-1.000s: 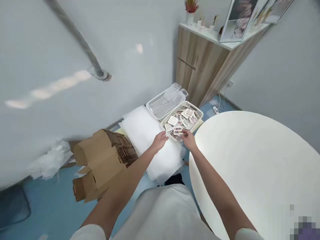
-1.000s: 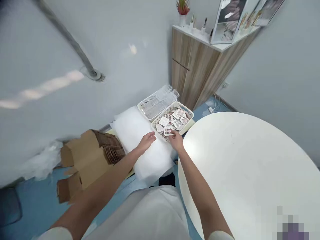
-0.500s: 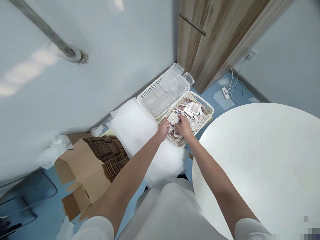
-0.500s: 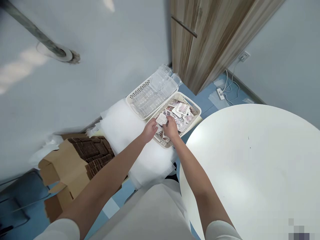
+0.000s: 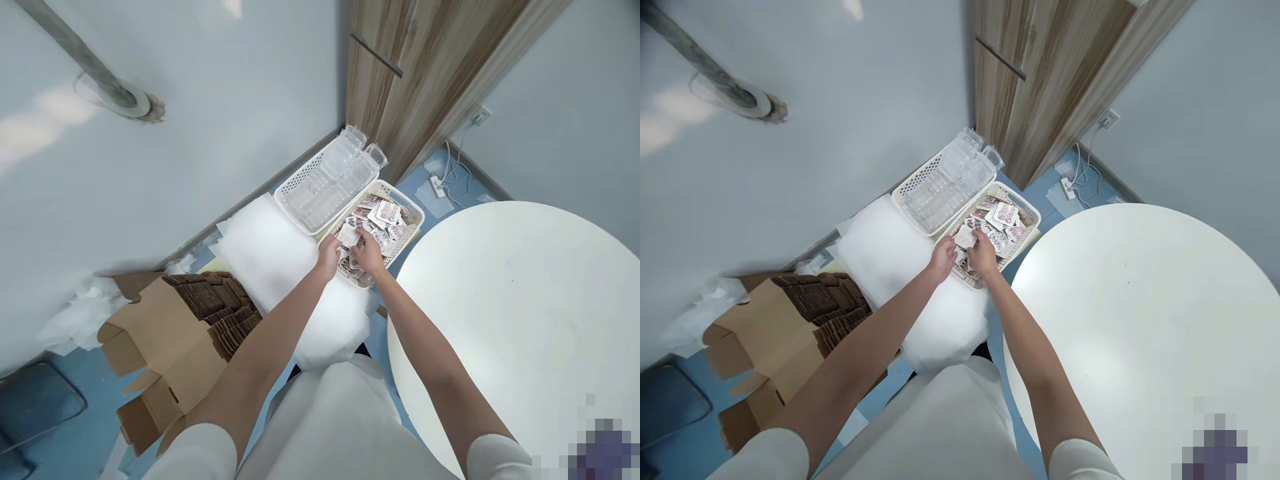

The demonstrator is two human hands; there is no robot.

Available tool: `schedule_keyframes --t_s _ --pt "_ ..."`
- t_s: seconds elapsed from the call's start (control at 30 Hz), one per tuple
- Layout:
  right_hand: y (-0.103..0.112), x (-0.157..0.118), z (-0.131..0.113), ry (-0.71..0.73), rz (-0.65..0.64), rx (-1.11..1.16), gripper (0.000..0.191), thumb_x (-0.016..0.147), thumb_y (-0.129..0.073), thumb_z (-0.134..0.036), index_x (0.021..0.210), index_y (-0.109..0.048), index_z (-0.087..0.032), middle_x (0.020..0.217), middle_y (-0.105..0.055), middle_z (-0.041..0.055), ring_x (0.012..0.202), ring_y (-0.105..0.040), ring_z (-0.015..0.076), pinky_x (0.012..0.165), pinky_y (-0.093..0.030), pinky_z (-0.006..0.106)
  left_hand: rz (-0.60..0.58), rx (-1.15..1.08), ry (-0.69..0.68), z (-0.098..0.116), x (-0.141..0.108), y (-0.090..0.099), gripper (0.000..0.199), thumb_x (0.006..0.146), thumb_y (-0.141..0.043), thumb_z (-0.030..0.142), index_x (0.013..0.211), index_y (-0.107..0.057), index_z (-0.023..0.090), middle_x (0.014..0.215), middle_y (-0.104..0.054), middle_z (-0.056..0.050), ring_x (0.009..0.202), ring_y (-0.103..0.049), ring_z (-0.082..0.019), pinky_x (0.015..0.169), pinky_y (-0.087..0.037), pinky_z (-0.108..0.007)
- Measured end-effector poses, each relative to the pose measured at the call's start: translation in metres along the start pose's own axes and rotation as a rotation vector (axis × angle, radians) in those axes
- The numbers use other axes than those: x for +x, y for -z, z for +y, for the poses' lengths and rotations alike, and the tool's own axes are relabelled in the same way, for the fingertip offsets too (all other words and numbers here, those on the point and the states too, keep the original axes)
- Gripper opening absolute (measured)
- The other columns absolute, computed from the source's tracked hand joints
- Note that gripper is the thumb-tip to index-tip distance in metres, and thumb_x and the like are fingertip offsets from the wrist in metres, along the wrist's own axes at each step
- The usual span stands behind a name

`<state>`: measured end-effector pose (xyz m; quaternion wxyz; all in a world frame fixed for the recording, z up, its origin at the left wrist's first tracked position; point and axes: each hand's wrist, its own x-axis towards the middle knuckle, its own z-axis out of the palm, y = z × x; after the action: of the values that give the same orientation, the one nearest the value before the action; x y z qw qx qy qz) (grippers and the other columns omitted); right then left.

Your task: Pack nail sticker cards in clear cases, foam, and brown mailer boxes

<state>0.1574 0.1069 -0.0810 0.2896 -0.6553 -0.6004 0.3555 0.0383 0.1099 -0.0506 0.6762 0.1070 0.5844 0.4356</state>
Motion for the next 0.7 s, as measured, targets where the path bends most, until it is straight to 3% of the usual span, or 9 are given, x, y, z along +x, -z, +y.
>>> schedule_keyframes --t_s 0.17,0.33,0.5,0.7 --pt "0.014 -0.020 -0.016 0.022 0.044 0.094 0.053 0.068 -0.047 -0.015 0.122 -0.043 -0.020 0.129 -0.046 0.0076 0.111 -0.049 0.0209 0.094 -0.040 0.039 -0.062 -0.028 -0.060 0.003 -0.022 0.005 0.020 0.062 -0.051 0.014 0.081 -0.052 0.020 0.096 -0.059 0.001 0.097 -0.052 -0.013 0.080 -0.038 -0.025" --pt "0.033 -0.057 -0.037 0.011 0.080 0.176 0.054 0.070 -0.045 -0.014 0.124 -0.041 -0.018 0.113 -0.058 0.0077 0.094 -0.059 0.0181 0.082 -0.047 0.034 -0.135 0.103 -0.194 0.003 -0.061 0.016 0.042 0.064 -0.056 0.016 0.106 -0.049 0.022 0.123 -0.047 -0.006 0.110 -0.048 -0.020 0.083 -0.041 -0.030" --pt "0.051 -0.117 -0.052 -0.038 0.219 0.185 0.047 0.072 -0.046 -0.017 0.119 -0.047 -0.019 0.104 -0.063 0.0067 0.089 -0.061 0.0173 0.077 -0.048 0.031 -0.257 0.345 -0.447 -0.020 -0.096 0.029 0.053 0.062 -0.058 0.008 0.113 -0.047 0.019 0.122 -0.048 -0.009 0.105 -0.052 -0.018 0.084 -0.044 -0.029" --pt "0.074 -0.204 -0.052 -0.144 0.450 0.258 0.037 0.076 -0.050 -0.029 0.112 -0.053 -0.019 0.100 -0.065 0.0071 0.087 -0.062 0.0180 0.077 -0.049 0.033 -0.462 0.567 -0.700 -0.048 -0.135 0.030 0.030 0.068 -0.061 0.018 0.097 -0.061 0.020 0.107 -0.058 -0.008 0.095 -0.057 -0.018 0.085 -0.047 -0.033"
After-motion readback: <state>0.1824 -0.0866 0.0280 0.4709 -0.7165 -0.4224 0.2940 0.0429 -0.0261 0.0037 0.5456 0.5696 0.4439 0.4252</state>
